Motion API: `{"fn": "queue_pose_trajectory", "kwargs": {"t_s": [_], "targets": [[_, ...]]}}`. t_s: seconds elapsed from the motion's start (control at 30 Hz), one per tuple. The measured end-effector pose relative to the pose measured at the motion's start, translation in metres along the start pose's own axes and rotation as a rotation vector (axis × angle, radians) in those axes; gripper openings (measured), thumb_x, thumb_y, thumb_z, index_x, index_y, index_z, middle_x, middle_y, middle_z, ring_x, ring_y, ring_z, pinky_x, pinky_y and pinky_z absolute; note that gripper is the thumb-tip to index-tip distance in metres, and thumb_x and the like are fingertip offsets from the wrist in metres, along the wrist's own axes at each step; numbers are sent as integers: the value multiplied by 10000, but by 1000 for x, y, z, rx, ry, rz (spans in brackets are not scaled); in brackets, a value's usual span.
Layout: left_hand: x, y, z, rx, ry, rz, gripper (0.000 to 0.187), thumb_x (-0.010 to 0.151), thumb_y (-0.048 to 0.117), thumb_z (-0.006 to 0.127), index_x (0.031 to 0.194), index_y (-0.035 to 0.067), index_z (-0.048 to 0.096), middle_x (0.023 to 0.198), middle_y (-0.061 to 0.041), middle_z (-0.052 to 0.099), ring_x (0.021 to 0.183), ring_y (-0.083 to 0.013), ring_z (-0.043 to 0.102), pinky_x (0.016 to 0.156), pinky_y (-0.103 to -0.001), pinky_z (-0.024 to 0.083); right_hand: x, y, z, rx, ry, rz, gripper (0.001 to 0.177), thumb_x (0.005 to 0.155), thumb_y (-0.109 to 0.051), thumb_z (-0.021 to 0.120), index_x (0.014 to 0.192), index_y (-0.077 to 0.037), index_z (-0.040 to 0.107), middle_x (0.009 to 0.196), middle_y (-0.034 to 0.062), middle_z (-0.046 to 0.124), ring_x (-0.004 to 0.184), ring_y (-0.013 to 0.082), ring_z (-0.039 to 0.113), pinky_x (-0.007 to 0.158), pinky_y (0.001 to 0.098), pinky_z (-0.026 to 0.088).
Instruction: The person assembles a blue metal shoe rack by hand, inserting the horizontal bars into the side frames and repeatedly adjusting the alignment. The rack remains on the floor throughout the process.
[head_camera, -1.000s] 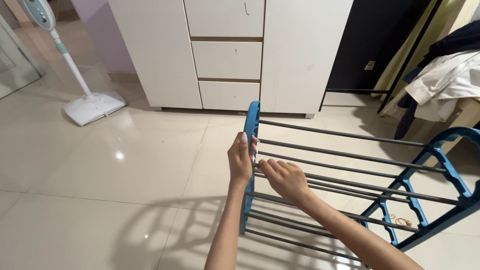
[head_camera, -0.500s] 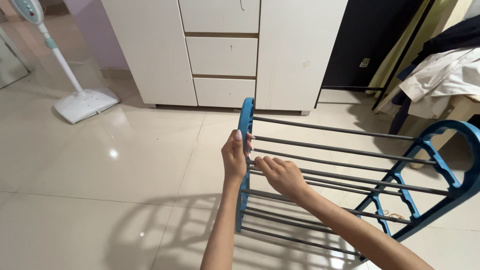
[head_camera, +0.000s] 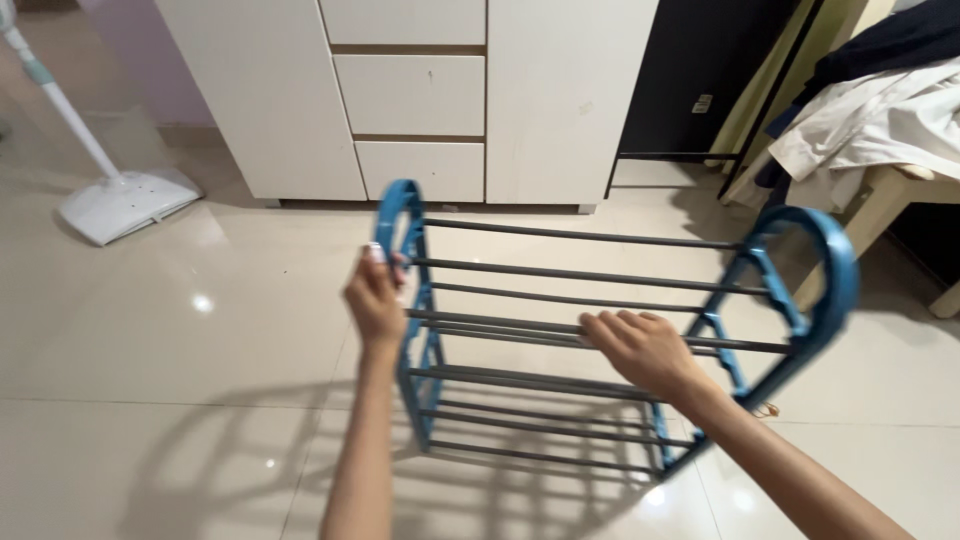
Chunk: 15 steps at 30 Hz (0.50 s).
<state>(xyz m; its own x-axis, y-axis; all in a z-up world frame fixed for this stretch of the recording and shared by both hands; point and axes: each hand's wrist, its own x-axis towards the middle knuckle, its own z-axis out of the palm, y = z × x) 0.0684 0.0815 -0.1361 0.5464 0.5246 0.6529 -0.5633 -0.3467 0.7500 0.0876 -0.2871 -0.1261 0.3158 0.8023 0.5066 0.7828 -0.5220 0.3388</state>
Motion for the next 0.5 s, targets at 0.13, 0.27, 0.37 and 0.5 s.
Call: {"fn": "queue_pose_trajectory", "kwargs": {"t_s": [0.13,0.27,0.37,0.5], "targets": [[17,12,-46,102,67,-59,468,1157,372,375,966,50,655,732,0,619,617,-90,543,554,-251,425,-28,18,-17,-54,-38,167,189,955,-219,665,1080,-77,649,806,23,678,745,159,689,614,323,548],[2,26,-45,539,302,273,262,1204,257,397,1292,52,534,1224,-95,639,1057,-185,673,869,-400,551,-28,15,-28,-50,-41,240,228,945,-262,672,1073,-74,653,864,20,681,824,165,672,686,333,535],[-21,22,-14,1007,327,551,449,1145,254,485,1504,-7,419,1540,-170,468,1467,-376,422,1205,-671,212,-24,12,-36,-46,-20,205,348,917,-370,699,1098,-75,655,962,54,660,957,217,604,903,424,495],[-62,18,44,866,-177,544,381,1014,266,547,1379,163,517,1455,-88,485,1471,-248,400,1240,-618,224,-31,27,-56,-537,129,196,324,809,-390,688,1059,-189,639,1176,98,600,1228,282,492,1053,686,332]]}}
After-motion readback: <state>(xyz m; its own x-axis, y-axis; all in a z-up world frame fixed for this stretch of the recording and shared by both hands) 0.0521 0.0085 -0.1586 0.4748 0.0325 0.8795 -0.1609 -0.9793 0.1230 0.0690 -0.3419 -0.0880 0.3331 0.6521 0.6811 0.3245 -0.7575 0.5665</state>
